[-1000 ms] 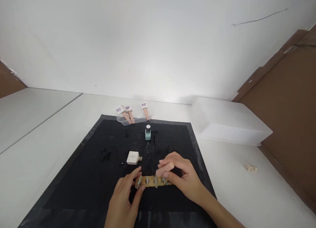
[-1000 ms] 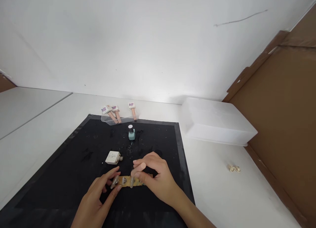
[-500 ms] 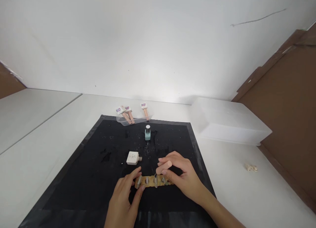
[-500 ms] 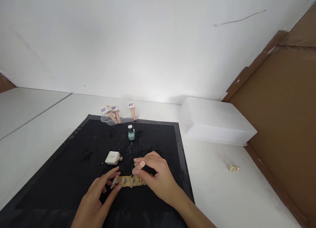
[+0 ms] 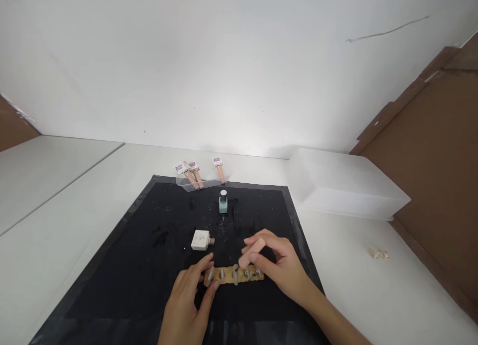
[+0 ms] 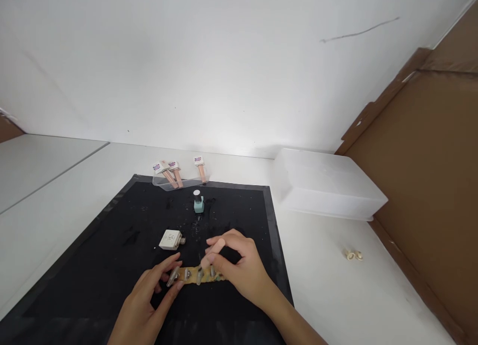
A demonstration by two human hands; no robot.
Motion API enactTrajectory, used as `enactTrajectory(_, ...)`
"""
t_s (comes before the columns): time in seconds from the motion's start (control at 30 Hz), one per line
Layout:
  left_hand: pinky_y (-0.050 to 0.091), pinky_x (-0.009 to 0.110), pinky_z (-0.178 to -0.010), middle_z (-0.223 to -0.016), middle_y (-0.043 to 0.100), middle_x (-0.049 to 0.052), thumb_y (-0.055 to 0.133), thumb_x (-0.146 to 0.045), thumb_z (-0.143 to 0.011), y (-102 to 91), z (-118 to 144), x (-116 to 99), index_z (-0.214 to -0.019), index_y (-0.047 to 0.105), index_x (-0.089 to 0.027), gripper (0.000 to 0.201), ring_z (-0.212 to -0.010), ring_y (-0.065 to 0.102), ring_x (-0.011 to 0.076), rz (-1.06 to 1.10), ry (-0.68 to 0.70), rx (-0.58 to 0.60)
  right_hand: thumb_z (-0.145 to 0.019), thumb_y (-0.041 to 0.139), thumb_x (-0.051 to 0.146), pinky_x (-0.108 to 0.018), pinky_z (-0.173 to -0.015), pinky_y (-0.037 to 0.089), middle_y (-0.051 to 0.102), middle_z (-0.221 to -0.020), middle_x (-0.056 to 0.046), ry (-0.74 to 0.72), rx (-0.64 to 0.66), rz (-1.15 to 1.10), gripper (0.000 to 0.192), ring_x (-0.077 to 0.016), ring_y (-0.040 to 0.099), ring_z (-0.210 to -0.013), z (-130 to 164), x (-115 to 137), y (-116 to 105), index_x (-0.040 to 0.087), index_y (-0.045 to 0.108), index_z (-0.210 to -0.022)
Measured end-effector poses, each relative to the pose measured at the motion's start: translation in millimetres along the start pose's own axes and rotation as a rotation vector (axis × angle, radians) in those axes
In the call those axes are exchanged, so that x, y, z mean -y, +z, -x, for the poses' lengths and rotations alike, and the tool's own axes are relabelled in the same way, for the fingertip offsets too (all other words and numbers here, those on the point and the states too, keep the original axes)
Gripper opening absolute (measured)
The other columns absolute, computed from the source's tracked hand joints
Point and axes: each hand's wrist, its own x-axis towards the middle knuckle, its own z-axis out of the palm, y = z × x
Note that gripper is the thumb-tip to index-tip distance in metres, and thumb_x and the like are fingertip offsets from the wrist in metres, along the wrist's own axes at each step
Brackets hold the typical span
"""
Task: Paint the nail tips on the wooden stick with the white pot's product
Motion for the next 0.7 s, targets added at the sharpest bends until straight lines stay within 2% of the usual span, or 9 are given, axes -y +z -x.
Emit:
enactTrajectory(0.1,0.054,0.034,-0.072,-0.100,0.065,0.007,0.044,-0.044,-0.087,0.9,0.4,0.5,-0.126,0.052,-0.026,0.044,-0.082,0.063,0.0223,0.001,0.003,-0.006,-0.083,0.065,0.015,-0.031,-0.079,0.049,0.072,-0.078,-0.004,-0.017,0.056,0.004,0.013,-0.0203,0.065,-0.087,0.0,-0.4,0.5,0.022,0.075,-0.079)
enactTrajectory(0.23,0.054,0.034,-0.073,-0.103,0.066,0.007,0.045,-0.044,-0.088,2.2,-0.3,1.7,-0.127,0.052,-0.027,0.043,-0.085,0.063,0.0223,0.010,0.013,-0.019,-0.084,0.063,0.014,-0.033,-0.081,0.049,0.073,-0.094,-0.005,-0.001,-0.051,0.028,0.019,-0.0205,0.065,-0.089,0.6,-1.5,0.9,0.023,0.072,-0.098)
enactTrajectory(0.3,0.054,0.034,-0.074,-0.105,0.066,0.007,0.046,-0.044,-0.087,2.5,-0.8,2.1,-0.126,0.052,-0.027,0.043,-0.086,0.063,0.0223,0.014,0.024,-0.024,-0.084,0.063,0.015,-0.033,-0.081,0.049,0.073,-0.092,-0.005,0.005,-0.037,0.006,0.015,-0.0207,0.066,-0.089,0.8,-0.8,0.4,0.023,0.074,-0.091)
enactTrajectory(0.4,0.054,0.034,-0.074,-0.105,0.066,0.008,0.047,-0.044,-0.087,2.3,-1.1,1.1,-0.125,0.053,-0.026,0.043,-0.086,0.063,0.0224,0.018,0.026,-0.029,-0.083,0.065,0.017,-0.031,-0.080,0.049,0.072,-0.078,-0.003,-0.011,0.065,-0.009,0.015,-0.0208,0.066,-0.088,0.7,0.9,0.2,0.023,0.075,-0.074)
enactTrajectory(0.43,0.054,0.034,-0.073,-0.105,0.066,0.008,0.047,-0.044,-0.087,2.0,-1.0,0.3,-0.125,0.053,-0.026,0.043,-0.085,0.063,0.0225,0.018,0.015,-0.026,-0.083,0.065,0.017,-0.031,-0.080,0.049,0.073,-0.078,-0.003,-0.018,0.070,-0.001,0.013,-0.0209,0.065,-0.088,0.6,1.1,0.3,0.023,0.075,-0.076)
enactTrajectory(0.57,0.055,0.034,-0.072,-0.107,0.066,0.008,0.045,-0.045,-0.088,0.6,-0.1,-2.0,-0.128,0.051,-0.028,0.044,-0.087,0.063,0.0230,0.021,-0.024,0.002,-0.084,0.063,0.015,-0.033,-0.081,0.049,0.073,-0.091,-0.004,0.003,-0.040,0.041,0.015,-0.0207,0.065,-0.088,0.4,0.4,0.8,0.023,0.073,-0.092)
enactTrajectory(0.7,0.055,0.034,-0.073,-0.108,0.065,0.008,0.045,-0.045,-0.088,0.7,0.6,-0.6,-0.128,0.050,-0.028,0.044,-0.088,0.063,0.0233,0.038,-0.016,0.008,-0.085,0.063,0.017,-0.031,-0.081,0.049,0.072,-0.080,-0.004,0.007,0.043,0.008,0.016,-0.0206,0.065,-0.090,0.4,1.0,0.4,0.022,0.074,-0.075)
